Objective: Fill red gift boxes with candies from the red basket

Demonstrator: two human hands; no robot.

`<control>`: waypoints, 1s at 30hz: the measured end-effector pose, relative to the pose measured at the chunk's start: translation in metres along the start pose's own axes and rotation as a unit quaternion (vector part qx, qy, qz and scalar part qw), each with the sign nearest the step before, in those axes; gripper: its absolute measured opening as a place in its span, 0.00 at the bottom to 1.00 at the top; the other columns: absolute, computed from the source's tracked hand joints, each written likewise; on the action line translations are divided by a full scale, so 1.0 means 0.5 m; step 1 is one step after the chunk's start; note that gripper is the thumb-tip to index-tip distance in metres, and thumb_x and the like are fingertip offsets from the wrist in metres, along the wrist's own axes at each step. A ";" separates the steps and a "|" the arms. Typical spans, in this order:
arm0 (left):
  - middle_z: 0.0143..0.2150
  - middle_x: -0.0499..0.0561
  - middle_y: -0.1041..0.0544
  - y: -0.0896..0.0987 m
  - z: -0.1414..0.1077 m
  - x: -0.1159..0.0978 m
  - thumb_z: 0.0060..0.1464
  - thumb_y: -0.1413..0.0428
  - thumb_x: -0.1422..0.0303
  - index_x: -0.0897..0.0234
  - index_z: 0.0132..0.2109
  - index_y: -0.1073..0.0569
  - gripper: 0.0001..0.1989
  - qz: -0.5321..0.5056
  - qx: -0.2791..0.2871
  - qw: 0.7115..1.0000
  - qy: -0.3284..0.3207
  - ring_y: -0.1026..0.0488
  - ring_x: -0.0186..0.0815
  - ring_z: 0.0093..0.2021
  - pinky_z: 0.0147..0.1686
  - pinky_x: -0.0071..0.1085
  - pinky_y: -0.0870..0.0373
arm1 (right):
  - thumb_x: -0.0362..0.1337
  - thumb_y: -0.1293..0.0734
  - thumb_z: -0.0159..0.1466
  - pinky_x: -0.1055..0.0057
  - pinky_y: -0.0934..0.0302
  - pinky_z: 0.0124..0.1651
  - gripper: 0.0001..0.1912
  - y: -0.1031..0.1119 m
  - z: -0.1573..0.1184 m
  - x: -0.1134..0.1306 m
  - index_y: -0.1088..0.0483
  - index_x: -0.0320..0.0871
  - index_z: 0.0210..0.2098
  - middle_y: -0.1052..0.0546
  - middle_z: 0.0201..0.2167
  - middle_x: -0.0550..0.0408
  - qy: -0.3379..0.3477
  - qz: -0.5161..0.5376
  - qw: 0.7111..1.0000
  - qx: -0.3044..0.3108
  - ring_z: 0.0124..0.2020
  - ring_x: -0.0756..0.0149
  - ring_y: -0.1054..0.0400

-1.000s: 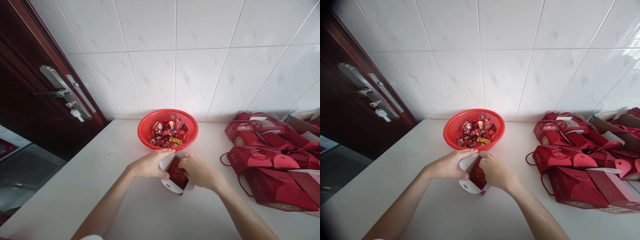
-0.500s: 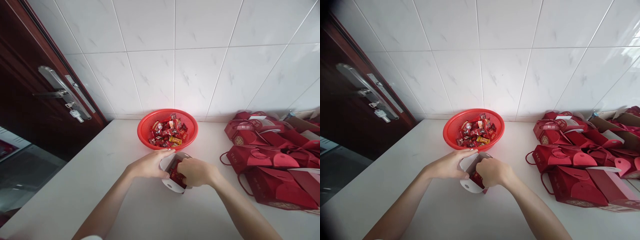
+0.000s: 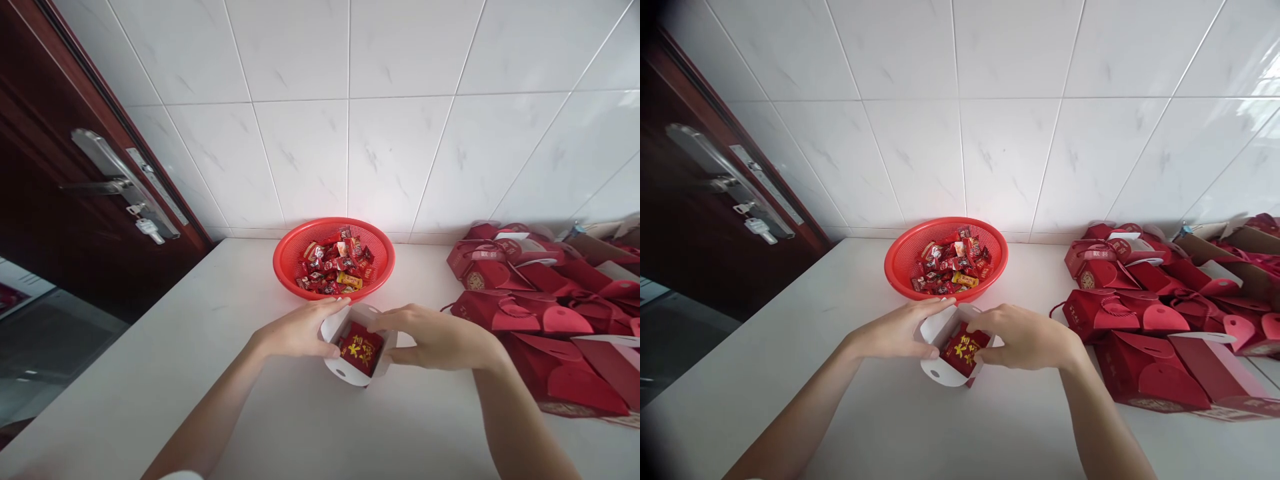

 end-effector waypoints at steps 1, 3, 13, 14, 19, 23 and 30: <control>0.76 0.56 0.46 -0.001 0.000 0.000 0.49 0.33 0.61 0.59 0.75 0.45 0.50 0.000 0.003 1.000 0.004 0.47 0.52 0.75 0.70 0.45 0.42 | 0.36 0.30 0.64 0.69 0.34 0.40 0.08 0.000 -0.007 -0.004 0.21 0.49 0.43 0.17 0.37 0.56 0.000 0.013 1.000 0.003 0.36 0.62 0.24; 0.77 0.56 0.47 -0.002 -0.001 0.000 0.49 0.33 0.60 0.59 0.75 0.46 0.51 0.002 0.006 1.000 0.009 0.48 0.52 0.75 0.70 0.44 0.42 | 0.38 0.30 0.65 0.66 0.33 0.45 0.12 -0.003 -0.013 -0.015 0.22 0.48 0.48 0.17 0.44 0.53 -0.015 0.030 0.999 0.007 0.42 0.59 0.23; 0.74 0.54 0.38 0.019 -0.019 -0.014 0.50 0.34 0.63 0.52 0.75 0.45 0.48 0.008 -0.045 0.999 0.014 0.35 0.52 0.68 0.60 0.40 0.30 | 0.46 0.31 0.67 0.61 0.27 0.48 0.18 -0.021 -0.036 -0.056 0.24 0.46 0.52 0.18 0.49 0.48 -0.060 0.082 0.990 -0.101 0.44 0.58 0.23; 0.73 0.54 0.37 0.022 -0.020 -0.015 0.50 0.34 0.63 0.51 0.75 0.45 0.48 0.008 -0.060 0.998 0.015 0.34 0.51 0.68 0.59 0.40 0.29 | 0.47 0.32 0.68 0.60 0.27 0.49 0.17 -0.024 -0.040 -0.058 0.24 0.46 0.52 0.18 0.49 0.48 -0.057 0.091 0.987 -0.117 0.44 0.58 0.23; 0.59 0.54 0.25 0.019 -0.015 -0.028 0.56 0.39 0.65 0.52 0.71 0.40 0.38 -0.019 -0.090 0.996 -0.021 0.26 0.44 0.56 0.55 0.38 0.27 | 0.39 0.36 0.71 0.57 0.28 0.57 0.15 -0.057 -0.053 -0.064 0.27 0.48 0.56 0.22 0.57 0.45 -0.008 0.125 0.970 -0.209 0.56 0.56 0.25; 0.50 0.52 0.24 -0.004 -0.004 -0.040 0.58 0.39 0.63 0.53 0.71 0.41 0.37 -0.031 -0.050 0.997 -0.051 0.26 0.40 0.49 0.52 0.38 0.27 | 0.34 0.34 0.69 0.55 0.28 0.58 0.12 -0.098 -0.055 -0.066 0.27 0.49 0.52 0.24 0.57 0.44 0.018 0.099 0.948 -0.301 0.59 0.55 0.27; 0.56 0.56 0.23 -0.008 -0.006 -0.045 0.64 0.45 0.51 0.60 0.62 0.29 0.26 -0.019 0.013 0.998 -0.060 0.26 0.43 0.51 0.49 0.37 0.28 | 0.31 0.36 0.70 0.58 0.25 0.53 0.08 -0.151 -0.055 -0.055 0.26 0.47 0.43 0.25 0.55 0.43 0.046 0.025 0.928 -0.368 0.55 0.56 0.25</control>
Point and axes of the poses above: each hand's wrist, its own z-axis towards the middle knuckle, its own y-axis out of the back of the hand, x = y × z, the point moved 6 cm from there along z, towards the middle knuckle
